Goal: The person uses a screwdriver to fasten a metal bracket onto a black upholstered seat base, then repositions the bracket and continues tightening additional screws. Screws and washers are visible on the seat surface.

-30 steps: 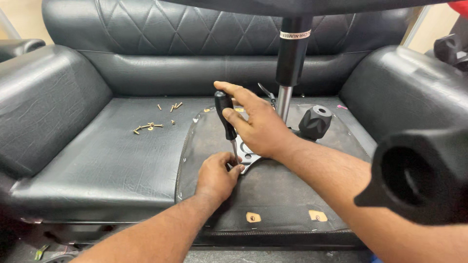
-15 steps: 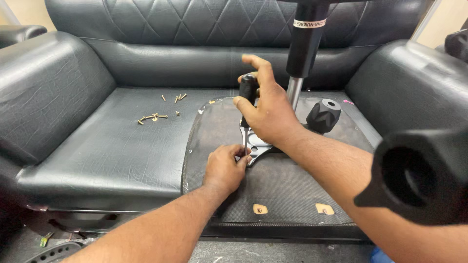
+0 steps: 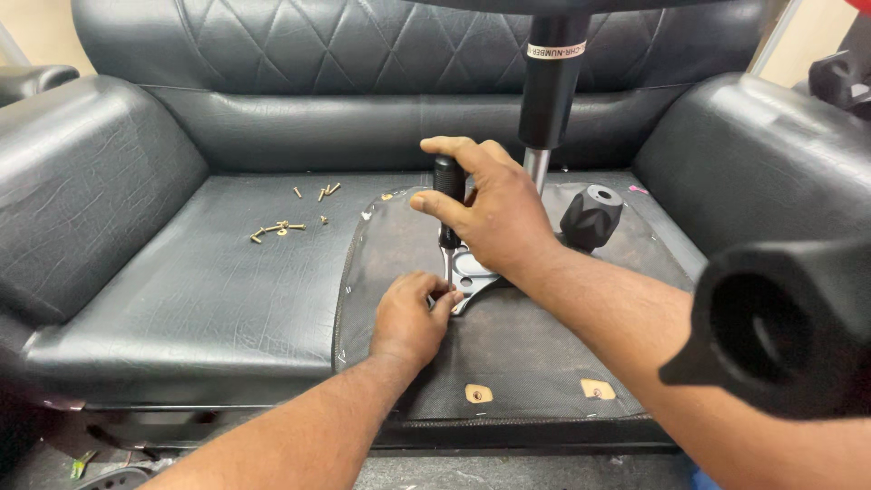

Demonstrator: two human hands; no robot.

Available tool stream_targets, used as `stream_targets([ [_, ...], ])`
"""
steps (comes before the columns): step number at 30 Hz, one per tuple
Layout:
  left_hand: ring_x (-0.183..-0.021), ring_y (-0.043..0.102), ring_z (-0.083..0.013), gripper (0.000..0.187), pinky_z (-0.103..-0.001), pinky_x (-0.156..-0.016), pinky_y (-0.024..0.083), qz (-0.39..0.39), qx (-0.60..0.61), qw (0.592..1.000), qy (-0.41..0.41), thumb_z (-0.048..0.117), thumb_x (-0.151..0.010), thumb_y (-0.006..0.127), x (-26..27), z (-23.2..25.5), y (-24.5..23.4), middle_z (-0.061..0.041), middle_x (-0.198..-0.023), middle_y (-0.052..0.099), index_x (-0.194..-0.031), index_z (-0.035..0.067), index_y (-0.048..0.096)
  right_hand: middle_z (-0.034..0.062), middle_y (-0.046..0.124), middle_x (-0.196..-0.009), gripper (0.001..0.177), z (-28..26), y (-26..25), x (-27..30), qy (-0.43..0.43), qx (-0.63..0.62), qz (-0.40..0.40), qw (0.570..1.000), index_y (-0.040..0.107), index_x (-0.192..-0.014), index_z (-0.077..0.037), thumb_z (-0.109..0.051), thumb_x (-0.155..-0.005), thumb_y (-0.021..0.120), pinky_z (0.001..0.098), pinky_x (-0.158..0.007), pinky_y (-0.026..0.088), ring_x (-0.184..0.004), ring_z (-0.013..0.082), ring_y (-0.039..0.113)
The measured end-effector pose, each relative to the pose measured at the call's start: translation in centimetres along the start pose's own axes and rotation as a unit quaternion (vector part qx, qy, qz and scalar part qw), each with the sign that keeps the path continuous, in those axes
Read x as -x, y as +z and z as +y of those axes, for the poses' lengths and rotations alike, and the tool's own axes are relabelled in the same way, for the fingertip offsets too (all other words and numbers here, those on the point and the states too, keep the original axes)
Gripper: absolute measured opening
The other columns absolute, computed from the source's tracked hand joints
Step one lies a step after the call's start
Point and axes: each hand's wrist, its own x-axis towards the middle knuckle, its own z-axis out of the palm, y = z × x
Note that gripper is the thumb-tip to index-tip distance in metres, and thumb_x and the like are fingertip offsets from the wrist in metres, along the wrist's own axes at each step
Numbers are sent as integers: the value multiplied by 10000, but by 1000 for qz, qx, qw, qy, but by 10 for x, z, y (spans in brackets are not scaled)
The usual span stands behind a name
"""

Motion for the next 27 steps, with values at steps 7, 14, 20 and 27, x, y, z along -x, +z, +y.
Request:
stream_targets([
  [7, -932, 655, -331, 157, -472, -810, 512, 7, -23, 999, 39, 257, -830, 778, -1, -1, 0, -90, -918, 698, -860, 105, 750, -18, 636, -1384, 481, 16, -3, -6, -115, -355, -110, 921, 474, -1517, -166, -165, -1042, 551, 234, -949, 501, -1062, 73, 618],
  [14, -913, 680, -303, 209, -449, -820, 527, -14, 12, 999, -42, 264, -833, 775, 1, 7, -4, -80, -892, 722, -950, 106, 703, 60, 643, -1078, 464, 5, -9, 1, 3, -55, 13, 998, 655, -1331, -178, -278, -897, 787, 305, -786, 582, -881, 147, 674],
  [20, -945, 678, -321, 168, -451, -816, 528, 6, 12, 1000, 3, 216, -841, 771, 2, 3, -1, -95, -944, 720, -934, 94, 701, 74, 630, -1274, 443, 12, 3, 5, -256, -170, 28, 951, 491, -1533, -139, -146, -1104, 601, 368, -999, 511, -1148, 207, 635],
  [27, -907, 684, -331, 189, -451, -795, 535, 12, 9, 1000, 23, 187, -832, 755, 3, 6, -2, -106, -938, 719, -992, 102, 699, 69, 644, -1002, 442, 0, -2, 8, -40, -59, -2, 997, 639, -1361, -272, -269, -929, 735, 344, -797, 561, -874, 198, 666],
])
